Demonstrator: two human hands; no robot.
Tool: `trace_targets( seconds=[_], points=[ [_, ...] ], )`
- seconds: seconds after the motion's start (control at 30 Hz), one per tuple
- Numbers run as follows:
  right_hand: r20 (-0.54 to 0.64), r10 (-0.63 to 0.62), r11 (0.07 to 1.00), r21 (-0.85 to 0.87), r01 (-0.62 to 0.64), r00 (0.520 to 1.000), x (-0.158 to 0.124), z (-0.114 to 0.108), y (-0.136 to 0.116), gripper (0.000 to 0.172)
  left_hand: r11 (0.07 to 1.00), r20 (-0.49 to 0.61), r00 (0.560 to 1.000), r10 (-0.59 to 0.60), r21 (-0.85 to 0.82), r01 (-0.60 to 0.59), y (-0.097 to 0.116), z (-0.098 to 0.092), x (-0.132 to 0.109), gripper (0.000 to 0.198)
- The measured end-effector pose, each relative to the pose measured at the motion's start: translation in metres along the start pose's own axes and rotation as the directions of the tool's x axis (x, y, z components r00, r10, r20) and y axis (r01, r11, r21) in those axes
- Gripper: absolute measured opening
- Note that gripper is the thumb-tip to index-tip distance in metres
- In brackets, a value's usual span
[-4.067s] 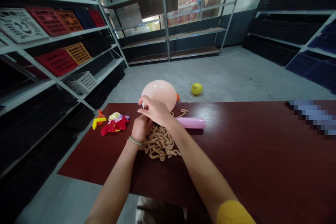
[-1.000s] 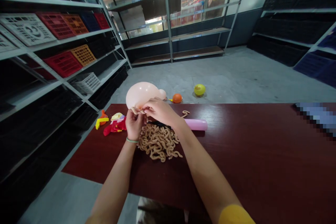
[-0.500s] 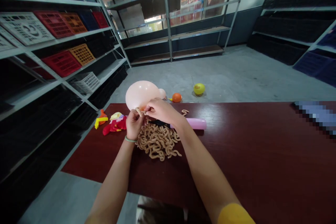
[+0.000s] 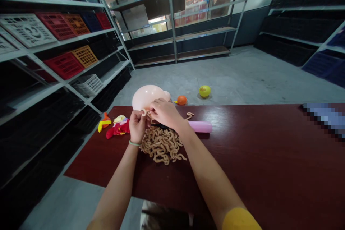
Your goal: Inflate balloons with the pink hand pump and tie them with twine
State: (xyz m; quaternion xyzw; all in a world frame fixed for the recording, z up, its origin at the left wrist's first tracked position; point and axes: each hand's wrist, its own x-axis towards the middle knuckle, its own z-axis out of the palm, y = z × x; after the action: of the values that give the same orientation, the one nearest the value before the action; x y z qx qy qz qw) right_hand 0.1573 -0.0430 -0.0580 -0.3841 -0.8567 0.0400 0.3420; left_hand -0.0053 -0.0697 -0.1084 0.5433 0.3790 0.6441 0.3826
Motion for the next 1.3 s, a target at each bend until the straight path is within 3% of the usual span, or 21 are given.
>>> trace_targets(
  seconds=[0.2,0.43,0.63,0.8,0.87,0.93,1.03,1.13,1.23,1.3],
  points=[
    [-0.044,0.001,0.950,-0.311,-0.015,0.999,0.002,0.010,-0.008,0.008,1.000,-0.123,0.992,-0.026,0.002,0.027,0.004,0.000,0.004,0.031],
    [-0.110,0.029,0.921,-0.384,-0.070,0.993,0.003,0.022,-0.004,0.009,0.999,-0.225,0.974,-0.017,-0.032,0.010,-0.001,-0.001,0.008,0.028],
    [-0.106,0.093,0.955,-0.270,-0.119,0.990,0.002,0.019,-0.004,0.007,0.998,-0.196,0.980,-0.033,-0.067,0.020,-0.006,-0.004,0.011,0.026],
    [-0.047,0.317,0.946,0.091,-0.312,0.947,0.002,0.010,-0.001,0.012,0.995,-0.065,0.997,-0.036,-0.091,0.030,-0.006,-0.004,0.011,0.032],
    [-0.085,0.389,0.895,0.269,-0.355,0.917,0.001,0.009,0.008,0.014,0.994,0.010,0.999,-0.035,-0.106,0.036,-0.006,-0.004,0.011,0.045],
    [-0.152,0.453,0.849,0.374,-0.373,0.879,-0.001,0.009,0.023,0.016,0.992,0.017,0.999,-0.038,-0.119,0.040,-0.008,-0.004,0.010,0.052],
    [-0.226,0.522,0.840,0.301,-0.451,0.822,-0.007,0.008,0.046,0.022,0.989,-0.049,0.997,-0.062,-0.140,0.055,-0.012,-0.005,0.011,0.050],
    [-0.212,0.577,0.817,0.134,-0.561,0.789,-0.013,0.004,0.059,0.038,0.988,-0.097,0.991,-0.091,-0.135,0.077,-0.014,-0.006,0.011,0.045],
    [-0.176,0.603,0.794,0.039,-0.607,0.778,-0.015,-0.005,0.057,0.039,0.991,-0.135,0.984,-0.114,-0.082,0.103,-0.015,-0.007,0.011,0.041],
    [-0.164,0.580,0.810,0.004,-0.587,0.798,-0.015,-0.011,0.051,0.033,0.993,-0.145,0.982,-0.118,-0.036,0.114,-0.015,-0.007,0.011,0.041]
  ],
)
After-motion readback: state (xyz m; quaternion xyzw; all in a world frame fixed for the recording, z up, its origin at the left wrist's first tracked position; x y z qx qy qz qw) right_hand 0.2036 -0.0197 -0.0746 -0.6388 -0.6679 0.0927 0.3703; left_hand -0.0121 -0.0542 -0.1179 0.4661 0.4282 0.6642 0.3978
